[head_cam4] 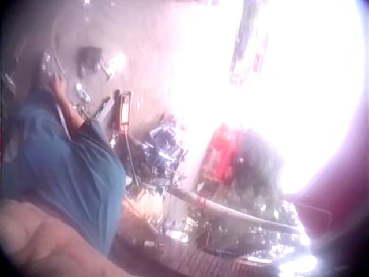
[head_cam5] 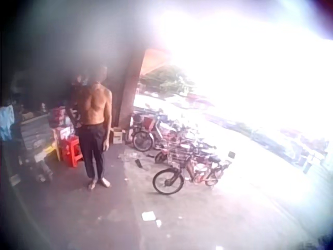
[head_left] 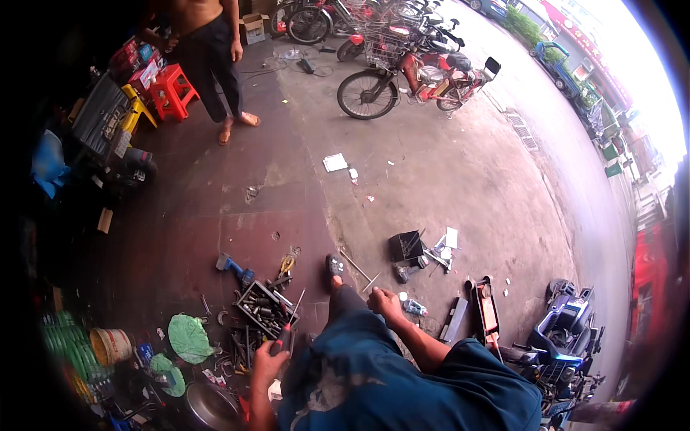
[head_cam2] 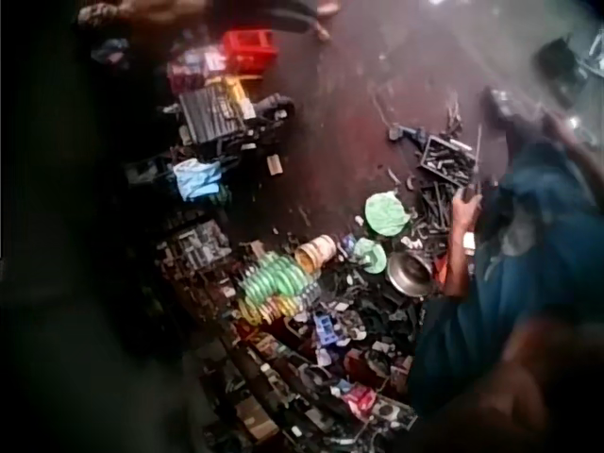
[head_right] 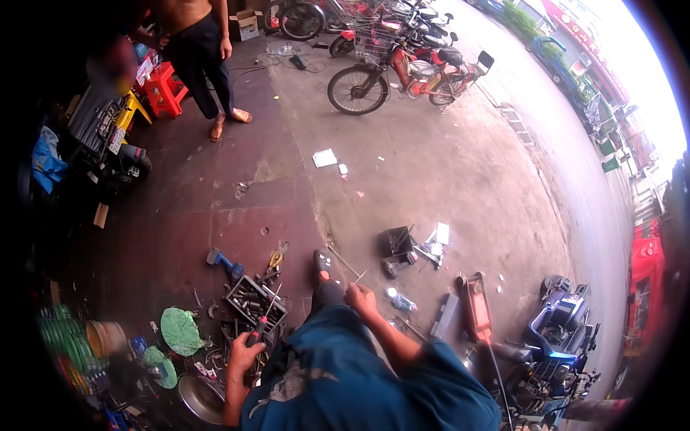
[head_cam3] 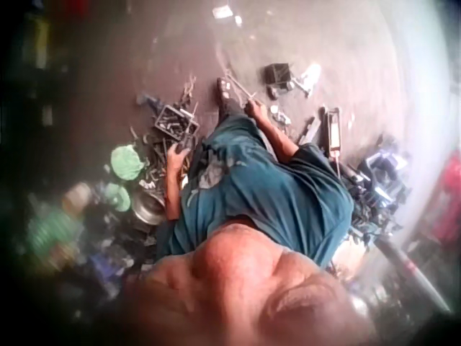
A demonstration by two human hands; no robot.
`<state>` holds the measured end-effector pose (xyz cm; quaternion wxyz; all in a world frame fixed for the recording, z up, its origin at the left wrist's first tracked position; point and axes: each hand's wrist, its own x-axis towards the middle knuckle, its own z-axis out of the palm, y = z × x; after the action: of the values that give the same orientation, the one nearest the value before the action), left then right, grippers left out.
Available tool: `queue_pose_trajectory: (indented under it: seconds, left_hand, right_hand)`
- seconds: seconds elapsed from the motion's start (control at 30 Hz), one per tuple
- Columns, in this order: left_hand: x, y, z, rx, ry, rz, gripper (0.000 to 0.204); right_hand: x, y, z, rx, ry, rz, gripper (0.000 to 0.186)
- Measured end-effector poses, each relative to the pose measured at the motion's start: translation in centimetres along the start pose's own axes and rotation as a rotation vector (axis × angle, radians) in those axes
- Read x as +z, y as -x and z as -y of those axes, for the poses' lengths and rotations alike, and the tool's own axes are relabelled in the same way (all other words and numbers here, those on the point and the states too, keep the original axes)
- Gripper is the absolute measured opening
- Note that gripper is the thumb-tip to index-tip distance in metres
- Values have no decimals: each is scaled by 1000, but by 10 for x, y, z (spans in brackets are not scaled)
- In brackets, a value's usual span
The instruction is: The person checks and positions an electric bicycle, retrieves a screwdriver and a stool, and sits down to loosen and adjust components on the bicycle frame using the screwdriver.
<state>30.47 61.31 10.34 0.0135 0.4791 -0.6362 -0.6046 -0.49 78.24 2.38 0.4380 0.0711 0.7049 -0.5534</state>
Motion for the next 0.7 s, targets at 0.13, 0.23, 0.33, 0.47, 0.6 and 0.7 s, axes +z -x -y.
queue_pose_trajectory:
  seconds: [0.13, 0.23, 0.33, 0.47, 0.6, 0.7]
  left_hand:
    - [-5, -62, -2, -92, -164, -145, 31]
    - [1, -102, 8, -182, -130, -159, 41]
    - [-2, -142, -10, -244, -121, -243, 42]
    - [4, -156, -3, -320, 91, -449, 25]
    - [12, -188, 6, -275, 186, -590, 26]
    - [14, -195, 11, -505, 343, -659, 24]
  right_hand:
    - [-27, -56, 1, 42, 367, -14, 41]
    - [-33, -77, 47, 136, 637, -17, 40]
    - [-32, -122, 97, 171, 775, 83, 42]
    - [-50, -208, 122, -162, 925, 183, 43]
    - [23, -186, 222, 21, 448, 145, 26]
    - [38, -215, 218, 160, 489, 315, 22]
